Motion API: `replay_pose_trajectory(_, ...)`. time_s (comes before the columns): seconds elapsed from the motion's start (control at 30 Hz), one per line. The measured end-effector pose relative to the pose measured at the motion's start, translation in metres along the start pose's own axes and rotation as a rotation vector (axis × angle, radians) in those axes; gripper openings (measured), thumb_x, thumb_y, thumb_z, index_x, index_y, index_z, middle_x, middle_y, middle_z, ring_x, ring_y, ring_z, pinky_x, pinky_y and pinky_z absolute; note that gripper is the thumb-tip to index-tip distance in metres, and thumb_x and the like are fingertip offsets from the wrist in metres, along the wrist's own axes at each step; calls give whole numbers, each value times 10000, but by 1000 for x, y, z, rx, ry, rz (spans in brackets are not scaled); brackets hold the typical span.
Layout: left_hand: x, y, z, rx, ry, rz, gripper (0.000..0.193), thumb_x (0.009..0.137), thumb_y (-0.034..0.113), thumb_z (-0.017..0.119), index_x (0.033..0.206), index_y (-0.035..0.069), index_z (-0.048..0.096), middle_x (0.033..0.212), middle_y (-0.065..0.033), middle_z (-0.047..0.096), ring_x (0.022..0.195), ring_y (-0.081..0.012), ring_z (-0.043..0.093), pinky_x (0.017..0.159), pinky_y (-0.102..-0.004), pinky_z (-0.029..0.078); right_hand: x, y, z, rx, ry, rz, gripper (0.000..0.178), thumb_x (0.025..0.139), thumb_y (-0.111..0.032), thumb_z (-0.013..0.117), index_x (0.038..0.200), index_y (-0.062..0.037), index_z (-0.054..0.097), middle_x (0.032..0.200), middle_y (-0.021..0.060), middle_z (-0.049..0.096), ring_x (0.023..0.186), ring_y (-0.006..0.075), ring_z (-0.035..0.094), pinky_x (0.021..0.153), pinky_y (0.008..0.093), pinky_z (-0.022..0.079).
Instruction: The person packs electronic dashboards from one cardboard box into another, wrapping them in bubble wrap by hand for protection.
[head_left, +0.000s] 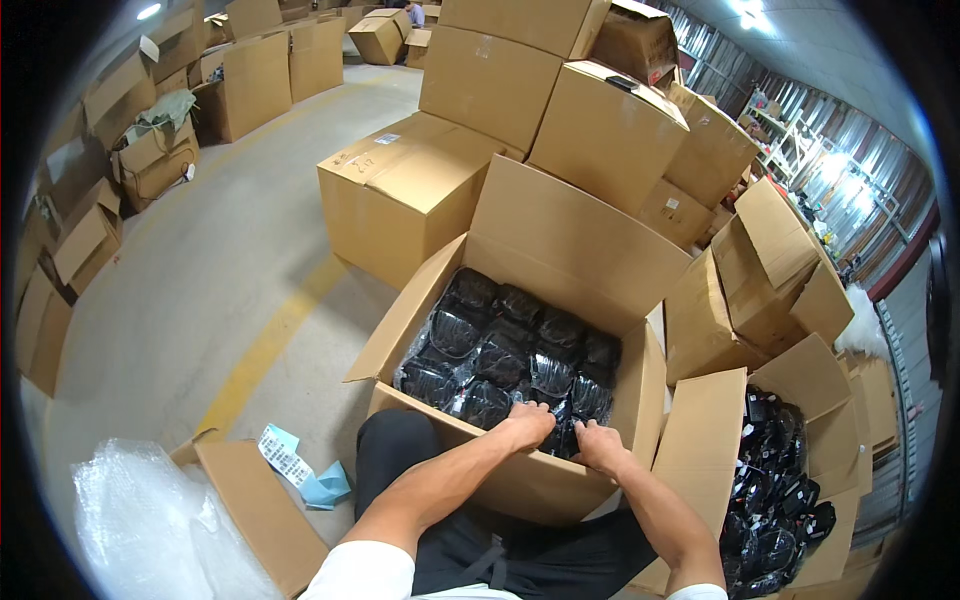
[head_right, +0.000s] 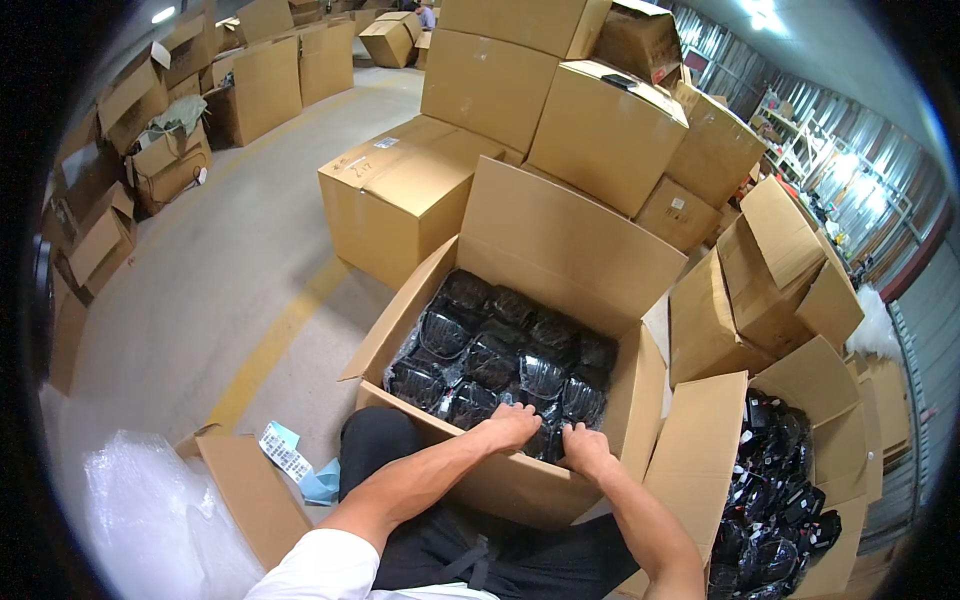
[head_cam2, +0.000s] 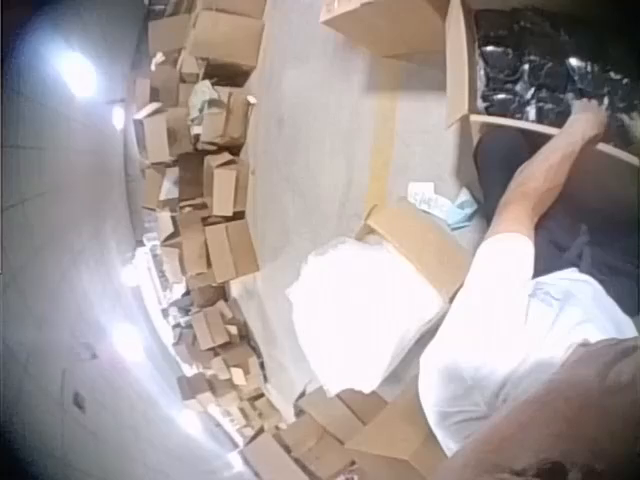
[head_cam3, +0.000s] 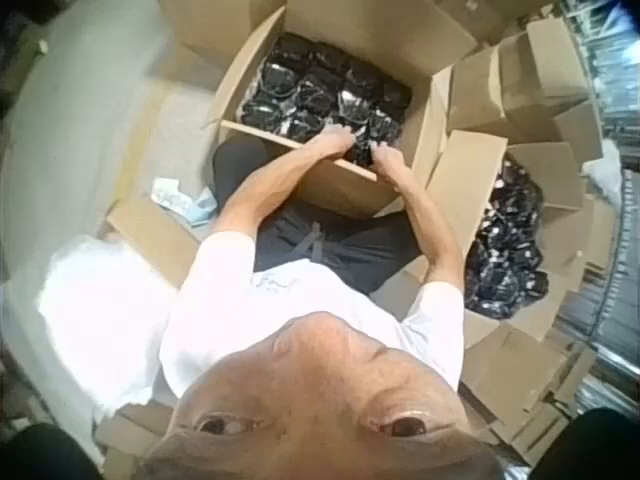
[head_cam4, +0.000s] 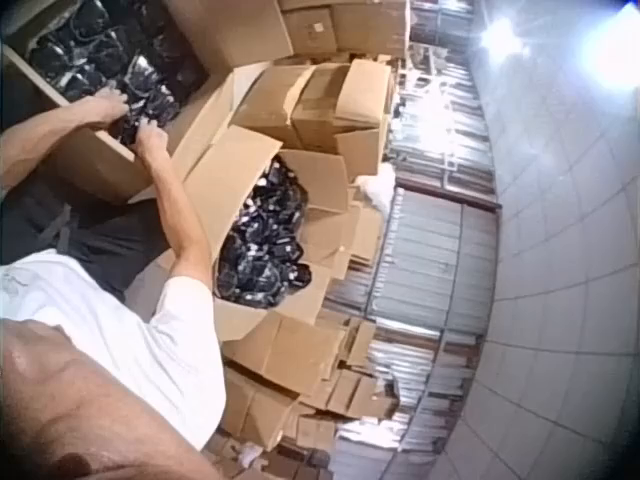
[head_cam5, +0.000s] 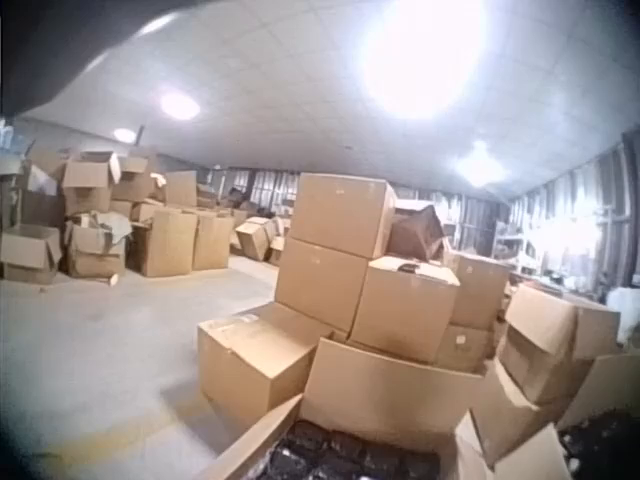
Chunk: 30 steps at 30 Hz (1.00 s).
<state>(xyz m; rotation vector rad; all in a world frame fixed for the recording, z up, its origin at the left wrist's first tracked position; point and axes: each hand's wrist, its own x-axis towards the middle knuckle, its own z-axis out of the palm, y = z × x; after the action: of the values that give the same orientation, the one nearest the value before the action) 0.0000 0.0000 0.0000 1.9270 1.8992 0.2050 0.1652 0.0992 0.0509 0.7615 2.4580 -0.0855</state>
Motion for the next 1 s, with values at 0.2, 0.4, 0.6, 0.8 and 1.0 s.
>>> replay_pose_trajectory(0.2,-9,-15,-1,-12,-36,-64,319,848,104,647,1163,51,639,1258,-162,583,1182,-358,576,929,-552,498,18,-21,6,13,36,-43,658,788,-444,783,1229,-9,559,1158,235,617,1128,376,616,935,466,519)
replay_pose_trajectory(0.4,3,-25,11,38,-102,56,622,785,222,764,1335,84,508,1359,-118,513,1300,-353,478,1020,-603,433,26,-40,7,274,162,-160,765,772,-580,752,1211,4,527,1177,242,613,1088,398,634,926,476,525)
replay_pose_trajectory(0.6,19,-16,9,32,-129,1,682,711,213,820,1314,91,525,1334,-121,535,1269,-347,516,975,-562,480,23,-24,14,161,175,-154,758,752,-547,786,1204,3,526,1172,227,618,1083,389,643,910,467,537)
replay_pose_trajectory(0.8,19,-24,8,56,-115,-39,745,627,214,884,1277,74,548,1286,-120,570,1221,-329,554,949,-498,514,29,-22,20,95,205,-139,708,760,-488,797,1191,3,525,1139,227,633,1089,379,644,913,470,538)
replay_pose_trajectory(1.0,-16,-25,14,-45,412,-33,104,787,130,657,873,86,697,997,-127,658,1051,-312,634,831,-467,509,46,-23,15,325,104,-321,560,813,-332,764,1232,-29,551,1191,222,650,1117,413,618,936,488,500)
